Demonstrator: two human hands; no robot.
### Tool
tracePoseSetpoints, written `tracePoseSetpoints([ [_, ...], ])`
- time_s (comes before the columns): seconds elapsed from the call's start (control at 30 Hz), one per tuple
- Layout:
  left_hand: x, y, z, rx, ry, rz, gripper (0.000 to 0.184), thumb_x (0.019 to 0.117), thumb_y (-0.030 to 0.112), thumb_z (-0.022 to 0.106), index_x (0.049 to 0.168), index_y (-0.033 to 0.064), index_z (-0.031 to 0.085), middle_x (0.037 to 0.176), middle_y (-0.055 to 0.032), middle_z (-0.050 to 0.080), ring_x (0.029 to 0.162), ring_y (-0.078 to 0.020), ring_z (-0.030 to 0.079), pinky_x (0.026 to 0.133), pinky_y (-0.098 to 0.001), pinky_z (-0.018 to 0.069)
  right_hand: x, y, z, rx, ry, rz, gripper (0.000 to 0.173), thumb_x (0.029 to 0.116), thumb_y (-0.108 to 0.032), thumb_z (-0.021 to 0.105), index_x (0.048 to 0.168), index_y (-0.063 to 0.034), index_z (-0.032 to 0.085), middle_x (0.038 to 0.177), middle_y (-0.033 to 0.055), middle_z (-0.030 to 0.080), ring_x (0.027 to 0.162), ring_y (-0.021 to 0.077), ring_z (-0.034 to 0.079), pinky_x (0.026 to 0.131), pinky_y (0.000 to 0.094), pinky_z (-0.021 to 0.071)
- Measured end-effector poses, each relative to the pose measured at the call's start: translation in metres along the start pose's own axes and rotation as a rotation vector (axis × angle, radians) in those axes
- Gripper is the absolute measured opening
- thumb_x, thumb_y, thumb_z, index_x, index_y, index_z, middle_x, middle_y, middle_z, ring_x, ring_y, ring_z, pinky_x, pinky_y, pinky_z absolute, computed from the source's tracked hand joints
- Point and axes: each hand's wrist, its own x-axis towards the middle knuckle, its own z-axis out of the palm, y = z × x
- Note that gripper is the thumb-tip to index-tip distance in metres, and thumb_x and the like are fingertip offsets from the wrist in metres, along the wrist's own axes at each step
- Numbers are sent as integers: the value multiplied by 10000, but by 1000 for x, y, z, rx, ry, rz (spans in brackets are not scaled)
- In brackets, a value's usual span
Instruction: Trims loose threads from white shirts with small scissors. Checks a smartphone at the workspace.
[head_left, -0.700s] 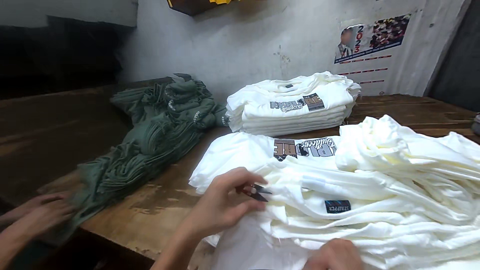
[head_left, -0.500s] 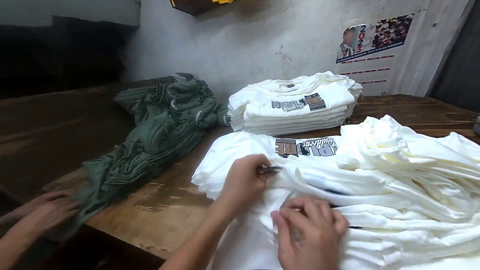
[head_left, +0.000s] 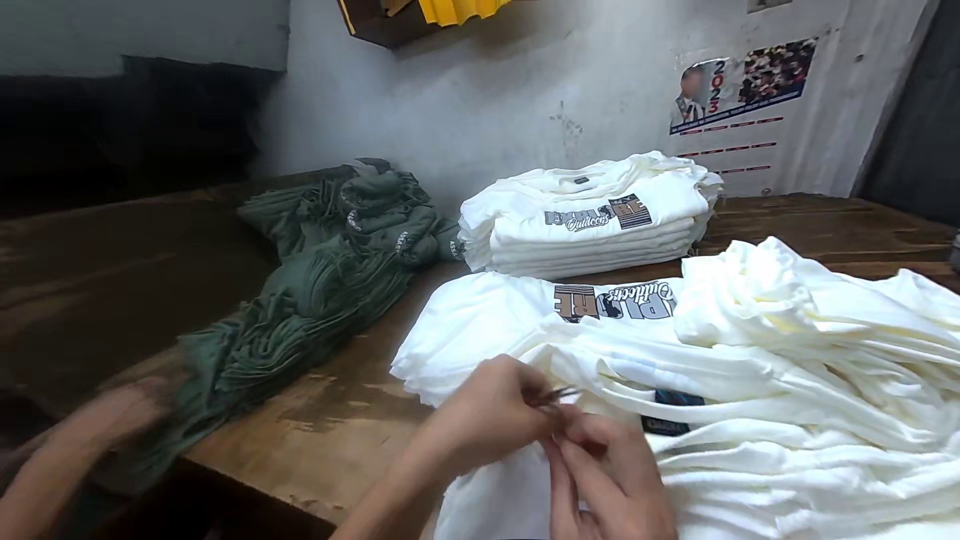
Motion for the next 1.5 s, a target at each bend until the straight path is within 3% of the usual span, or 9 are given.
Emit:
tracePoseSetpoints([
  [0.1, 1, -11, 6, -263, 84, 75, 96, 935, 200, 737, 876, 127, 719, 683, 81, 583, 555, -4, 482, 518, -189, 390, 8, 1, -9, 224, 18, 314, 62, 876, -33, 739, 866, 20, 771, 962, 125, 664, 745, 37, 669, 649, 149, 590],
  [0.2, -8, -10, 9, -72, 248, 152, 199, 849, 244, 830, 1014, 175, 741, 827, 90, 699, 727, -6, 637, 662, -203, 528, 20, -1, -17, 372, 22, 586, 47, 900, -7, 712, 877, 25, 739, 992, 113, 636, 617, 54, 662, 530, 191, 613],
  [0.43, -15, 8, 12, 475, 418, 432, 92, 804, 281, 839, 872, 248, 787, 811, 109, 671, 749, -25, 661, 661, -260, 582, 17, 3, -12, 412, 94, 545, 68, 910, -28, 712, 880, 28, 735, 990, 102, 632, 603, 23, 621, 498, 153, 567],
  [0.6, -8, 1, 1, 456, 276, 502, 299, 775, 226, 861, 1053, 224, 752, 896, 35, 665, 813, -116, 651, 707, -351, 563, 1, 12, -34, 357, -63, 270, 165, 982, -103, 614, 847, -23, 666, 994, 72, 634, 857, 17, 638, 748, 145, 565],
  [0.7, 11, -3, 5, 394, 271, 408, 318, 853, 102, 766, 1158, 177, 714, 926, -40, 666, 833, -188, 666, 739, -421, 579, -21, 10, -47, 147, -316, 3, 410, 1010, -311, 590, 680, -88, 689, 889, 87, 759, 904, 203, 691, 938, 380, 488],
  [0.8, 45, -10, 18, 328, 508, 363, 194, 852, 106, 803, 996, 87, 674, 737, -50, 638, 655, -215, 633, 610, -452, 553, -26, -2, -43, 62, -241, 6, 433, 991, -383, 603, 671, -101, 678, 785, 58, 748, 751, 185, 670, 827, 369, 493],
  [0.93, 66, -26, 18, 240, 380, 391, 109, 900, 117, 749, 928, 103, 644, 757, -20, 631, 665, -151, 610, 609, -378, 530, -2, -14, -15, -237, -247, 73, 411, 862, -430, 749, 1122, -112, 777, 1128, 105, 749, 1044, 310, 681, 898, 515, 510],
  [1.13, 20, -75, 9, 118, 496, 739, 336, 898, 336, 762, 1193, 181, 716, 1028, 61, 683, 929, -33, 653, 816, -240, 580, -26, -9, -9, 7, -85, -109, 79, 925, -231, 745, 857, -231, 785, 807, -74, 739, 769, 88, 571, 902, 376, 319],
  [1.5, -16, -116, 34, 112, 651, 911, 122, 964, 323, 718, 1047, 260, 781, 972, 106, 716, 979, -55, 612, 909, -267, 459, -41, -17, -6, 211, -112, -32, 72, 920, -220, 764, 859, -196, 795, 812, -54, 754, 756, 76, 583, 909, 357, 348],
])
